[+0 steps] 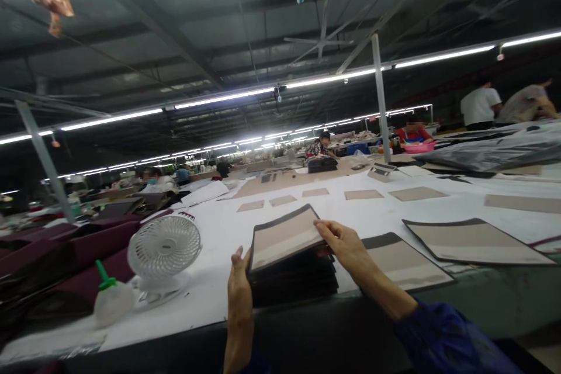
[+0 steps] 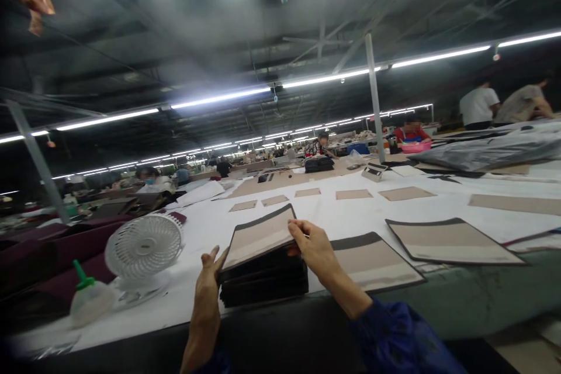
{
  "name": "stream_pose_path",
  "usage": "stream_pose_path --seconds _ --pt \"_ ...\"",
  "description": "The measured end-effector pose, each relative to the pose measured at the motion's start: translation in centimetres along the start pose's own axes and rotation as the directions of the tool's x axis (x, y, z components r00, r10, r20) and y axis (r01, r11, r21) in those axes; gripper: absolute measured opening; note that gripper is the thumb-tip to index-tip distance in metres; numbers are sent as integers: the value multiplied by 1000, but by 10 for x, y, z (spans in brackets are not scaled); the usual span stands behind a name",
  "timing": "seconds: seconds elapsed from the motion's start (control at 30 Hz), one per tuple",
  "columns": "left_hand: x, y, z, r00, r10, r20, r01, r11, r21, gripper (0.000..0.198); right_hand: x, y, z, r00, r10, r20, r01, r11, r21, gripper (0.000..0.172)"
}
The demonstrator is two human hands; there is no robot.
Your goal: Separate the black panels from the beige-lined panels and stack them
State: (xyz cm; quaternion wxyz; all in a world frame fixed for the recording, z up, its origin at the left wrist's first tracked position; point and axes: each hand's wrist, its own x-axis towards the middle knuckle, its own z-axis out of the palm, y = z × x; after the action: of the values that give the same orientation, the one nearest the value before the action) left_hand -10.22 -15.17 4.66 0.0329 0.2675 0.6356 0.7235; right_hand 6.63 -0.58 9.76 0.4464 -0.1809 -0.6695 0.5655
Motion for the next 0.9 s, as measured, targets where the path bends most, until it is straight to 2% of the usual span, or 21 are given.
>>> stream_pose_path --seconds 0.1,0.23,0.43,0.5,0.57,0.63,0.7,0.73,0.77,0.83,0.87,0.9 --pt "-3 -2 4 999 2 -49 0 999 33 72 -3 8 3 995 -91 30 95 937 -336 34" --pt "-8 -1 8 994 51 -97 -41 993 107 61 -10 9 3 984 -160 84 175 731 -660 30" --pt "-7 -12 12 978 168 -120 -139 966 220 51 -18 13 7 957 -261 129 228 393 -891 27" --pt "-8 -13 13 972 204 -115 -167 948 270 49 -21 16 -1 956 -264 125 224 388 -894 32" --pt "-13 -10 12 958 246 -151 -189 930 316 52 -24 20 -21 961 -261 88 212 496 -842 41" --pt "-24 -2 10 905 345 -251 -240 898 368 54 -29 27 -55 958 -286 -14 164 591 -789 48" --pt "-44 8 11 814 475 -335 -335 854 397 50 -40 35 -96 934 -317 -164 47 566 -823 48" --pt "-57 13 13 785 522 -334 -391 835 387 44 -46 39 -117 918 -316 -239 -53 500 -864 46" --pt "-70 16 17 786 542 -296 -440 828 348 39 -53 43 -136 907 -303 -292 -152 409 -900 44" --pt "-98 18 33 840 533 -104 -498 832 245 30 -66 50 -167 886 -282 -369 -303 251 -919 42" --pt "-110 16 44 852 523 22 -518 838 172 27 -70 53 -177 882 -264 -391 -343 212 -915 42" --pt "-120 13 56 840 524 143 -538 838 90 26 -73 55 -186 879 -239 -412 -366 217 -905 44"
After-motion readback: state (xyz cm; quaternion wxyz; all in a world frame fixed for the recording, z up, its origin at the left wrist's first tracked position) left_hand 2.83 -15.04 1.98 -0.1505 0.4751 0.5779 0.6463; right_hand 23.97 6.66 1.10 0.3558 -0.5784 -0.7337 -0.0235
